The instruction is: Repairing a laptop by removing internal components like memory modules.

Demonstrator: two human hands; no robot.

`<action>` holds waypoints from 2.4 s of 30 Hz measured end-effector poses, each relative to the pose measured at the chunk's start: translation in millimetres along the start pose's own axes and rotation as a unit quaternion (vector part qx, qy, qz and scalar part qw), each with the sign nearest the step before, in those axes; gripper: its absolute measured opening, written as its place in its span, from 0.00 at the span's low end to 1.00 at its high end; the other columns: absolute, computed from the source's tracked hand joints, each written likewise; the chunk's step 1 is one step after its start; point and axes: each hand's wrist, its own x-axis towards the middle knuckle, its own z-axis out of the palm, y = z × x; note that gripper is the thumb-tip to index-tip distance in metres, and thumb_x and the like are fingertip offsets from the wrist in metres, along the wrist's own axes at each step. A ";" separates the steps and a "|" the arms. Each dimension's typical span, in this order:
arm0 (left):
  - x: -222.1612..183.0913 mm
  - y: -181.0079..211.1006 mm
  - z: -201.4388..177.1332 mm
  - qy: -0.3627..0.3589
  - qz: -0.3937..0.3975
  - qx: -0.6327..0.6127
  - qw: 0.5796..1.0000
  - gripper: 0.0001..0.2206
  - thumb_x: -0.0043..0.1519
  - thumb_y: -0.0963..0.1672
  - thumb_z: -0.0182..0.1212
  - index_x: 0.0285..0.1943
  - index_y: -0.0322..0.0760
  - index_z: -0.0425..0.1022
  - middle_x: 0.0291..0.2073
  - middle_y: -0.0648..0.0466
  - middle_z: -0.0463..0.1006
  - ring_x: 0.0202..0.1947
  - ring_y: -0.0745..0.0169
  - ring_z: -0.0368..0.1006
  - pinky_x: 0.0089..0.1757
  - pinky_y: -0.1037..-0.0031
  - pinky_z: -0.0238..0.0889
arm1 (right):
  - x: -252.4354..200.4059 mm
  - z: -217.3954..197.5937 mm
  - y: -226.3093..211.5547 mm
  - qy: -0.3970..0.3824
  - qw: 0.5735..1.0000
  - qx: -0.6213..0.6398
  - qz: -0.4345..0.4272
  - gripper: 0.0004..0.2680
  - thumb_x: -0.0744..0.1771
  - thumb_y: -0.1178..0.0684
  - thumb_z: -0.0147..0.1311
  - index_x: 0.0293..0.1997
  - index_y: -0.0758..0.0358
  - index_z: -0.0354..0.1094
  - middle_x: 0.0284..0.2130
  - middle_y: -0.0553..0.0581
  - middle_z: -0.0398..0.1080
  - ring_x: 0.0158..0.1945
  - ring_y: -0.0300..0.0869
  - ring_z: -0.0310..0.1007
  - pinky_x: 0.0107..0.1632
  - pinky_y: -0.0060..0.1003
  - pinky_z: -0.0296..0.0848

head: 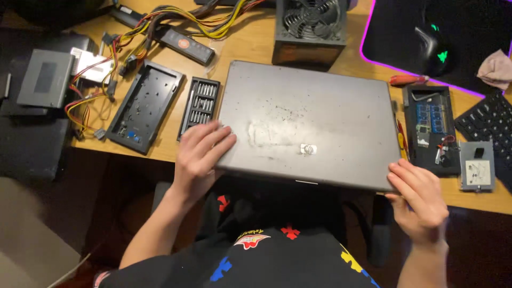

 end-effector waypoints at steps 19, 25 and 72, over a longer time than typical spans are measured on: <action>44.9 -16.2 51.9 0.104 -0.148 -0.104 0.978 0.26 0.54 0.40 0.66 0.60 0.19 0.66 0.54 0.33 0.70 0.54 0.33 0.67 0.53 0.55 0.62 | 176.9 -1.8 -78.0 -0.176 0.954 -0.091 -0.224 0.13 0.64 0.61 0.55 0.55 0.68 0.71 0.50 0.64 0.76 0.53 0.53 0.79 0.54 0.44 0.76; 48.8 -36.8 112.0 -0.187 -0.156 -0.008 0.970 0.17 0.71 0.51 0.63 0.59 0.38 0.74 0.56 0.42 0.75 0.58 0.37 0.69 0.59 0.53 0.61 | 214.6 -11.1 -72.5 -0.185 0.957 -0.062 -0.214 0.13 0.63 0.61 0.57 0.53 0.66 0.71 0.42 0.62 0.77 0.40 0.50 0.79 0.40 0.40 0.76; 101.8 -142.6 111.5 -0.268 -0.281 -0.312 0.867 0.12 0.66 0.45 0.65 0.52 0.32 0.77 0.37 0.52 0.79 0.29 0.66 0.72 0.30 0.70 0.67 | 255.9 -5.0 -13.9 -0.261 0.951 0.027 -0.160 0.08 0.72 0.62 0.53 0.57 0.67 0.73 0.38 0.59 0.76 0.38 0.39 0.78 0.46 0.32 0.75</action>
